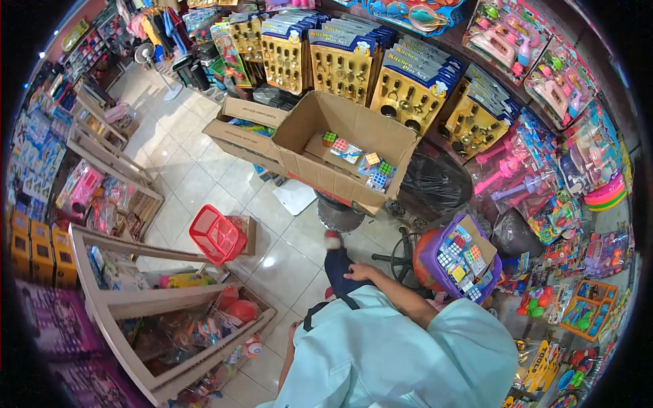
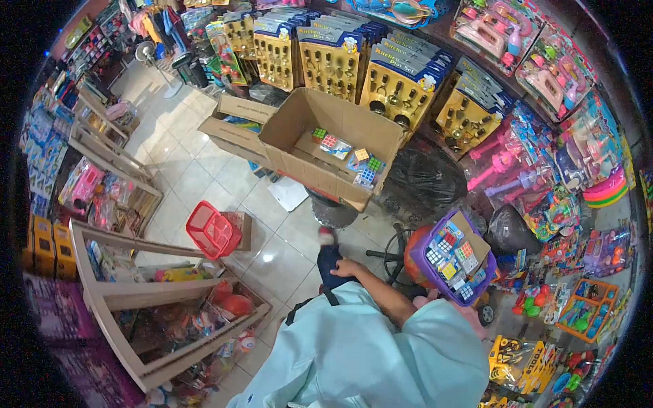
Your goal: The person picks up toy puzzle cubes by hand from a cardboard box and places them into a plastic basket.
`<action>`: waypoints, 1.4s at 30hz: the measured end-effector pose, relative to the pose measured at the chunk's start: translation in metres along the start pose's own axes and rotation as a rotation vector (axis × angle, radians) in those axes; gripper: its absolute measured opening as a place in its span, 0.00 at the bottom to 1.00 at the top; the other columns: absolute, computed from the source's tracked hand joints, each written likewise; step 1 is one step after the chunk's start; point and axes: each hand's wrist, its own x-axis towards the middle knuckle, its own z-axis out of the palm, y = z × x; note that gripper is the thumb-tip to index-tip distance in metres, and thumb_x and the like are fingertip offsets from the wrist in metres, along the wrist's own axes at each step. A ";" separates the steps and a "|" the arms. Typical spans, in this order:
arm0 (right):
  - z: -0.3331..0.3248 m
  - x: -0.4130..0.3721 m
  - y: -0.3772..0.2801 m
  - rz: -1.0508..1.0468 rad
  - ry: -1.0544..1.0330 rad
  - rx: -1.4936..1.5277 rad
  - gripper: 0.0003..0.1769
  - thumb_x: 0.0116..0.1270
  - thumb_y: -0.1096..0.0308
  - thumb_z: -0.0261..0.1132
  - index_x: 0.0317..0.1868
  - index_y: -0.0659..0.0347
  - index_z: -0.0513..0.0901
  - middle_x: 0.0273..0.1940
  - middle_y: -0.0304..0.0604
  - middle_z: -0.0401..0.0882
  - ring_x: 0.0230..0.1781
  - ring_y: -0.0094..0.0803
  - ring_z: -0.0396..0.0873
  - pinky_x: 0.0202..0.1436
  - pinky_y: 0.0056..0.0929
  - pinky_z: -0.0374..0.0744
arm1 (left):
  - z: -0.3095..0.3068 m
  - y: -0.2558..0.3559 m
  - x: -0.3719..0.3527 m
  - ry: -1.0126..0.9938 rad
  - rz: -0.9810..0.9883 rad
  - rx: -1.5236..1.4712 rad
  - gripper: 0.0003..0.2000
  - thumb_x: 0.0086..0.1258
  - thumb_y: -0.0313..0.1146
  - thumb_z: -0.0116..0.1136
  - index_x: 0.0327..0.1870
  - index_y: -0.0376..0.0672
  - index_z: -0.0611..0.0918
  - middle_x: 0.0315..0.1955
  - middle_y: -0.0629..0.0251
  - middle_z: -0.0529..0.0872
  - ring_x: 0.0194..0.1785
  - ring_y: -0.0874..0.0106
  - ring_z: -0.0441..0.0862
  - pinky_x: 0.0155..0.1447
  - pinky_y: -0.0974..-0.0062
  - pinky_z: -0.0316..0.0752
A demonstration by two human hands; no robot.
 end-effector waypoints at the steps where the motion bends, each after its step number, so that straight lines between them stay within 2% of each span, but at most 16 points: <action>1: -0.002 0.004 -0.006 0.023 -0.099 -0.100 0.36 0.66 0.39 0.56 0.61 0.61 0.74 0.64 0.62 0.65 0.67 0.53 0.64 0.68 0.45 0.65 | -0.001 0.012 0.008 0.001 0.011 -0.003 0.19 0.72 0.47 0.51 0.49 0.40 0.82 0.46 0.49 0.84 0.48 0.57 0.82 0.50 0.66 0.75; 6: -0.036 0.046 -0.033 0.037 -0.195 -0.192 0.39 0.69 0.40 0.52 0.64 0.67 0.69 0.67 0.66 0.61 0.68 0.58 0.63 0.69 0.48 0.65 | -0.002 0.093 0.050 -0.008 0.162 -0.022 0.19 0.72 0.47 0.51 0.49 0.40 0.82 0.46 0.50 0.84 0.48 0.58 0.82 0.50 0.66 0.75; 8: -0.074 0.052 -0.050 -0.114 -0.117 -0.230 0.34 0.68 0.43 0.54 0.57 0.67 0.75 0.56 0.64 0.74 0.58 0.57 0.73 0.62 0.48 0.72 | -0.011 0.139 0.063 -0.018 0.252 -0.001 0.19 0.72 0.47 0.51 0.49 0.41 0.82 0.47 0.50 0.84 0.47 0.58 0.83 0.50 0.66 0.75; 9: -0.086 0.066 -0.051 -0.142 -0.069 -0.191 0.33 0.68 0.43 0.55 0.56 0.67 0.76 0.52 0.62 0.77 0.55 0.56 0.75 0.59 0.47 0.73 | -0.021 0.212 0.030 -0.089 0.233 0.053 0.18 0.76 0.43 0.49 0.52 0.35 0.78 0.43 0.53 0.85 0.45 0.67 0.82 0.51 0.71 0.76; 13: -0.152 0.066 -0.097 -0.214 -0.024 -0.096 0.36 0.69 0.41 0.53 0.60 0.66 0.73 0.55 0.61 0.75 0.56 0.57 0.74 0.60 0.46 0.73 | -0.045 0.287 0.083 -0.233 0.463 0.100 0.20 0.76 0.45 0.49 0.54 0.34 0.77 0.42 0.54 0.85 0.44 0.67 0.81 0.52 0.71 0.74; 15: -0.181 0.061 -0.120 -0.451 -0.050 0.006 0.36 0.70 0.41 0.53 0.64 0.64 0.69 0.56 0.58 0.75 0.54 0.53 0.77 0.58 0.43 0.75 | -0.059 0.365 0.080 -0.193 0.587 0.189 0.20 0.77 0.44 0.48 0.52 0.33 0.78 0.40 0.56 0.84 0.44 0.70 0.80 0.52 0.73 0.73; 21: -0.278 0.021 -0.172 -0.714 -0.187 0.585 0.30 0.73 0.47 0.55 0.65 0.61 0.68 0.54 0.49 0.77 0.48 0.34 0.80 0.50 0.33 0.80 | -0.068 0.565 0.038 -0.179 0.778 0.231 0.16 0.78 0.39 0.46 0.48 0.33 0.79 0.36 0.61 0.83 0.41 0.73 0.79 0.49 0.75 0.72; 23: -0.314 0.009 -0.169 -0.692 -0.209 0.711 0.29 0.73 0.48 0.54 0.65 0.61 0.68 0.52 0.47 0.78 0.45 0.32 0.81 0.46 0.32 0.81 | -0.058 0.606 0.029 -0.205 0.764 0.242 0.15 0.78 0.38 0.46 0.48 0.34 0.79 0.36 0.62 0.83 0.41 0.74 0.79 0.48 0.76 0.72; 25: -0.333 0.009 -0.157 -0.669 -0.229 0.819 0.29 0.74 0.48 0.54 0.64 0.60 0.69 0.51 0.46 0.79 0.42 0.30 0.81 0.42 0.31 0.82 | -0.047 0.630 0.028 -0.258 0.916 0.183 0.14 0.79 0.37 0.46 0.48 0.33 0.79 0.35 0.63 0.82 0.41 0.75 0.79 0.47 0.78 0.73; 28: -0.358 0.018 -0.138 -0.477 -0.047 0.896 0.28 0.74 0.47 0.52 0.64 0.59 0.69 0.48 0.43 0.81 0.36 0.26 0.81 0.37 0.28 0.82 | -0.022 0.658 0.031 -0.390 0.903 0.134 0.14 0.79 0.36 0.46 0.47 0.33 0.79 0.35 0.63 0.81 0.42 0.75 0.78 0.48 0.77 0.74; 30: -0.357 0.038 -0.121 -0.117 0.150 0.764 0.25 0.71 0.52 0.56 0.59 0.61 0.74 0.49 0.47 0.81 0.39 0.34 0.82 0.35 0.31 0.82 | -0.002 0.674 0.042 -0.430 0.904 0.180 0.13 0.78 0.34 0.46 0.48 0.33 0.79 0.35 0.61 0.81 0.42 0.73 0.79 0.49 0.74 0.74; 31: -0.355 0.052 -0.111 -0.110 0.162 0.775 0.25 0.71 0.52 0.56 0.59 0.61 0.74 0.49 0.47 0.81 0.39 0.34 0.82 0.35 0.31 0.82 | 0.008 0.682 0.049 -0.547 0.965 0.313 0.13 0.77 0.34 0.47 0.48 0.33 0.79 0.36 0.59 0.82 0.42 0.71 0.80 0.50 0.72 0.75; 33: -0.342 0.094 -0.083 -0.079 0.221 0.303 0.19 0.70 0.54 0.57 0.50 0.59 0.81 0.50 0.50 0.81 0.40 0.38 0.83 0.35 0.35 0.82 | 0.027 0.700 0.069 -0.685 1.030 0.451 0.13 0.76 0.34 0.48 0.48 0.33 0.79 0.36 0.57 0.82 0.43 0.68 0.81 0.50 0.70 0.75; 35: -0.319 0.123 -0.062 -0.003 0.206 0.064 0.21 0.68 0.53 0.57 0.54 0.57 0.79 0.52 0.50 0.80 0.44 0.42 0.81 0.42 0.38 0.81 | 0.048 0.713 0.099 -0.866 1.114 0.840 0.13 0.74 0.34 0.50 0.50 0.33 0.77 0.42 0.52 0.82 0.44 0.60 0.82 0.52 0.66 0.75; 39: -0.284 0.138 -0.051 0.232 -0.071 -0.122 0.27 0.64 0.51 0.58 0.62 0.52 0.75 0.58 0.53 0.75 0.57 0.47 0.76 0.54 0.44 0.78 | 0.100 0.719 0.187 -0.909 1.169 0.981 0.16 0.71 0.35 0.53 0.55 0.36 0.75 0.53 0.49 0.77 0.46 0.53 0.81 0.52 0.61 0.75; 42: -0.249 0.153 -0.020 0.199 0.039 -0.131 0.30 0.60 0.53 0.62 0.63 0.49 0.74 0.63 0.53 0.68 0.61 0.47 0.73 0.55 0.45 0.78 | 0.138 0.714 0.256 -0.759 1.211 0.995 0.23 0.69 0.34 0.55 0.64 0.40 0.68 0.64 0.51 0.67 0.50 0.50 0.80 0.52 0.58 0.75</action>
